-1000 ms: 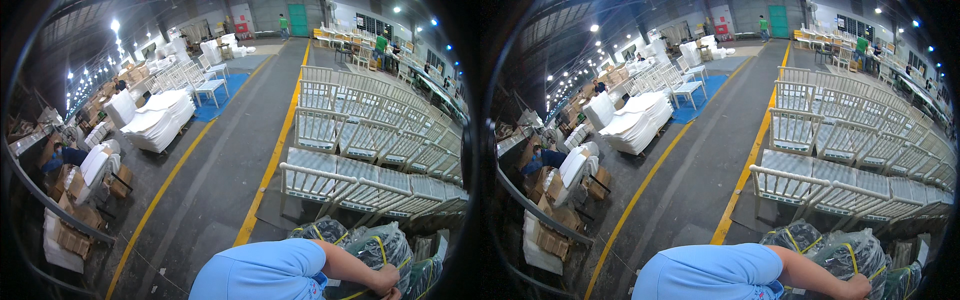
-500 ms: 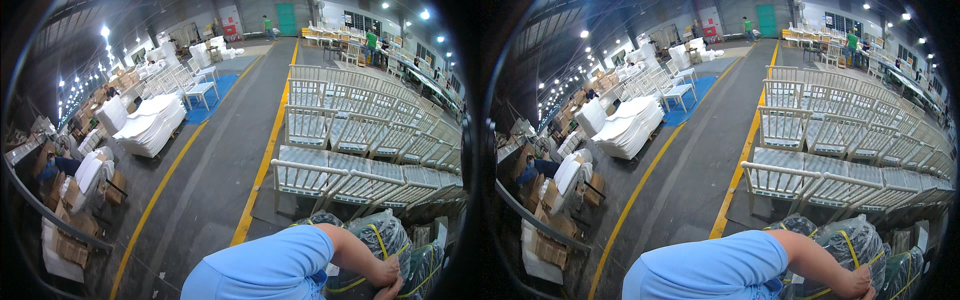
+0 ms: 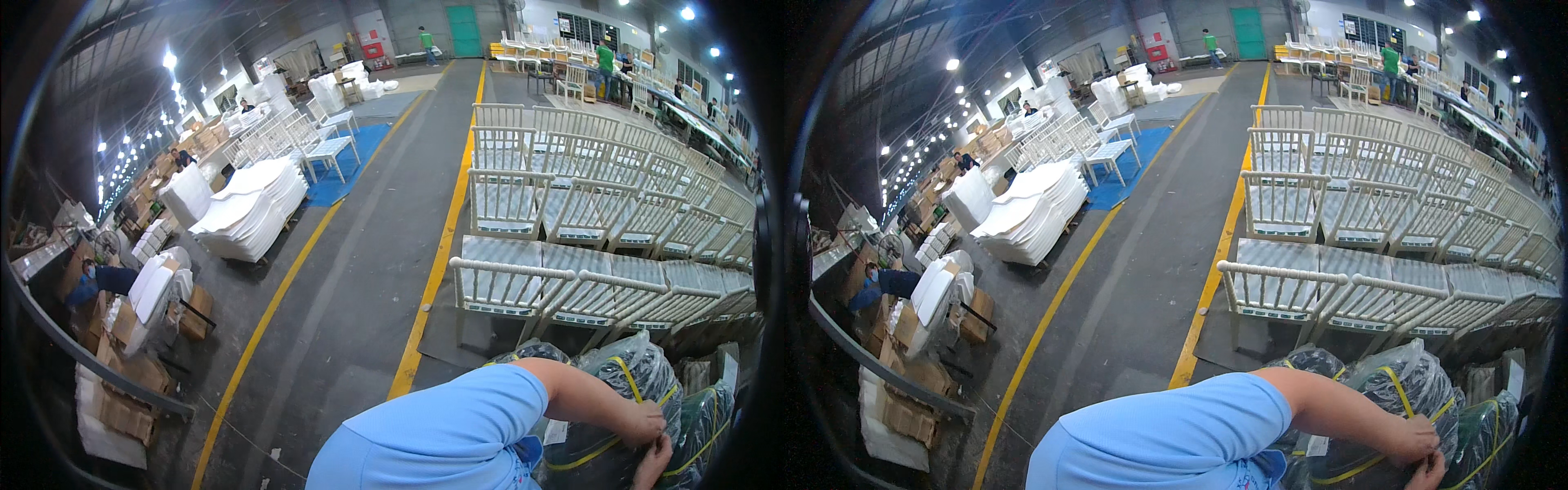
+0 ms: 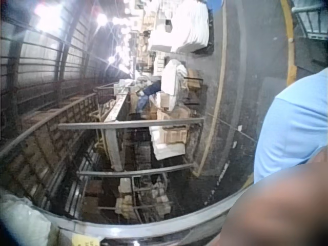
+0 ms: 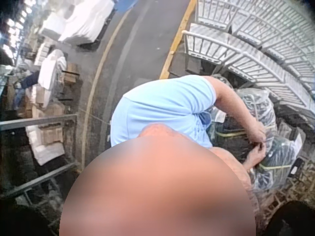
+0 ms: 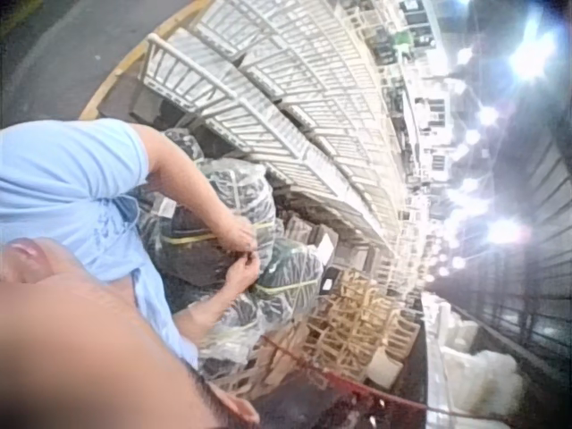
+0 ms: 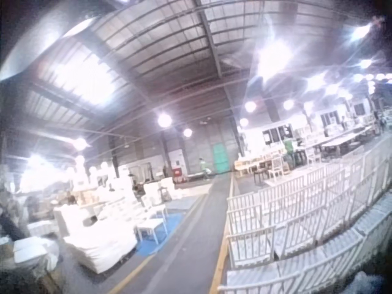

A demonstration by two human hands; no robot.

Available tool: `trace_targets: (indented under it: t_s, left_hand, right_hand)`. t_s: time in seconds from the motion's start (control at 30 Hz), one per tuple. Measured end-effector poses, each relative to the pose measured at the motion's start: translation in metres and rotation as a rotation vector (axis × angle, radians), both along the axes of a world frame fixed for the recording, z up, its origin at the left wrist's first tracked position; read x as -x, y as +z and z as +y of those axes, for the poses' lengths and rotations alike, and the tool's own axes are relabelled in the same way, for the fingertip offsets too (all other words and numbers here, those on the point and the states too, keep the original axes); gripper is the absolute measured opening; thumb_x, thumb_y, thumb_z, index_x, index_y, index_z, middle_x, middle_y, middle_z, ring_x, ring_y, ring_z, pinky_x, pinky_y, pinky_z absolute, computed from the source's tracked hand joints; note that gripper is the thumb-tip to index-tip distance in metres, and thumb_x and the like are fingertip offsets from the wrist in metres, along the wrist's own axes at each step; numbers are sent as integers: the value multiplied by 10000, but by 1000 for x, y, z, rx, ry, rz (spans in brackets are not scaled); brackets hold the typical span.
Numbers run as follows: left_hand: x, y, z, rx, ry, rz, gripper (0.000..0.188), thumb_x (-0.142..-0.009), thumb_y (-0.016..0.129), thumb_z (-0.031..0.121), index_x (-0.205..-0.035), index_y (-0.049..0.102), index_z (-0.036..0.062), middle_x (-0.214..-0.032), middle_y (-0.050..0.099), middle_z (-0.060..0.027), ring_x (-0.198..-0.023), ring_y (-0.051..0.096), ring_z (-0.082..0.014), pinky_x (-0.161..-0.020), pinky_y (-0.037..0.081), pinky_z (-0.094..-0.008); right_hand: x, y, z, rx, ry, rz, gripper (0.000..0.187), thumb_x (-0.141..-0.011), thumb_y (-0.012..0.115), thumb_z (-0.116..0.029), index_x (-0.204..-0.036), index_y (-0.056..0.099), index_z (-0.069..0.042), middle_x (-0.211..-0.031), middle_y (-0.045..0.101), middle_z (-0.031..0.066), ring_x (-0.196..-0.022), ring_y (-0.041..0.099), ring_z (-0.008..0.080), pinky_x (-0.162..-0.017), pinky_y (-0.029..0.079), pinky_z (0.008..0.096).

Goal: The person attaches green slats to a white wooden chair seat using a staple gun, then moves to a pallet and removes a wrapped bundle of slats secured with yellow straps.

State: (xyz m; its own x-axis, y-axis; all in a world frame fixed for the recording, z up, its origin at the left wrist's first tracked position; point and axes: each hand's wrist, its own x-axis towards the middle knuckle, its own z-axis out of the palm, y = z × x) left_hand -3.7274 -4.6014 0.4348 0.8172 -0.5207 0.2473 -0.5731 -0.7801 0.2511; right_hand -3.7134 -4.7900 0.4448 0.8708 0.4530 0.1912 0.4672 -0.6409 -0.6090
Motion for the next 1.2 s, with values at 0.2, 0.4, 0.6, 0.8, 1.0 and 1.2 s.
trace_targets:
  t_s: [0.2,0.4,0.6,0.8,1.0,1.2]
  left_hand:
    - [14,7,-26,27,4,-117,173,-796,727,196,-889,759,52,-1051,708,-179,-976,692,-342,-766,552,-462]
    - [17,-13,-12,222,332,-208,131,-812,643,79,-924,707,56,-925,684,-163,-900,674,-347,-771,524,-469]
    - [23,2,12,405,277,-236,105,-869,695,64,-963,703,18,-978,664,-176,-937,641,-369,-841,518,-470]
    - [30,-3,11,449,327,-267,190,-883,732,65,-1068,739,21,-1063,715,-152,-1053,647,-357,-949,516,-436]
    - [33,-4,8,481,333,-145,160,-925,671,30,-1074,723,2,-1051,725,-184,-1134,670,-387,-959,534,-466]
    - [27,-4,9,434,319,-148,175,-906,645,-13,-1068,710,-7,-1046,717,-204,-1122,675,-414,-929,545,-480]
  right_hand:
    - [-49,-18,-47,-150,178,500,375,-1031,595,-237,-1176,638,106,-1070,686,147,-1064,643,236,-938,488,381]
    - [-24,14,23,-33,79,359,272,-991,652,-224,-1051,705,36,-1033,704,158,-970,658,267,-870,496,397]
    - [-39,12,21,-135,144,253,145,-892,687,-92,-968,729,24,-917,711,149,-888,671,229,-808,520,368]
    - [-28,14,17,-191,34,389,128,-895,686,-78,-968,736,15,-882,715,118,-847,658,184,-785,517,335]
    - [-27,10,19,-221,51,400,122,-883,701,-93,-931,736,14,-824,710,110,-782,643,169,-731,512,333]
    - [-27,5,27,-228,-20,336,121,-859,716,-88,-928,747,7,-812,717,138,-778,679,216,-733,526,358]
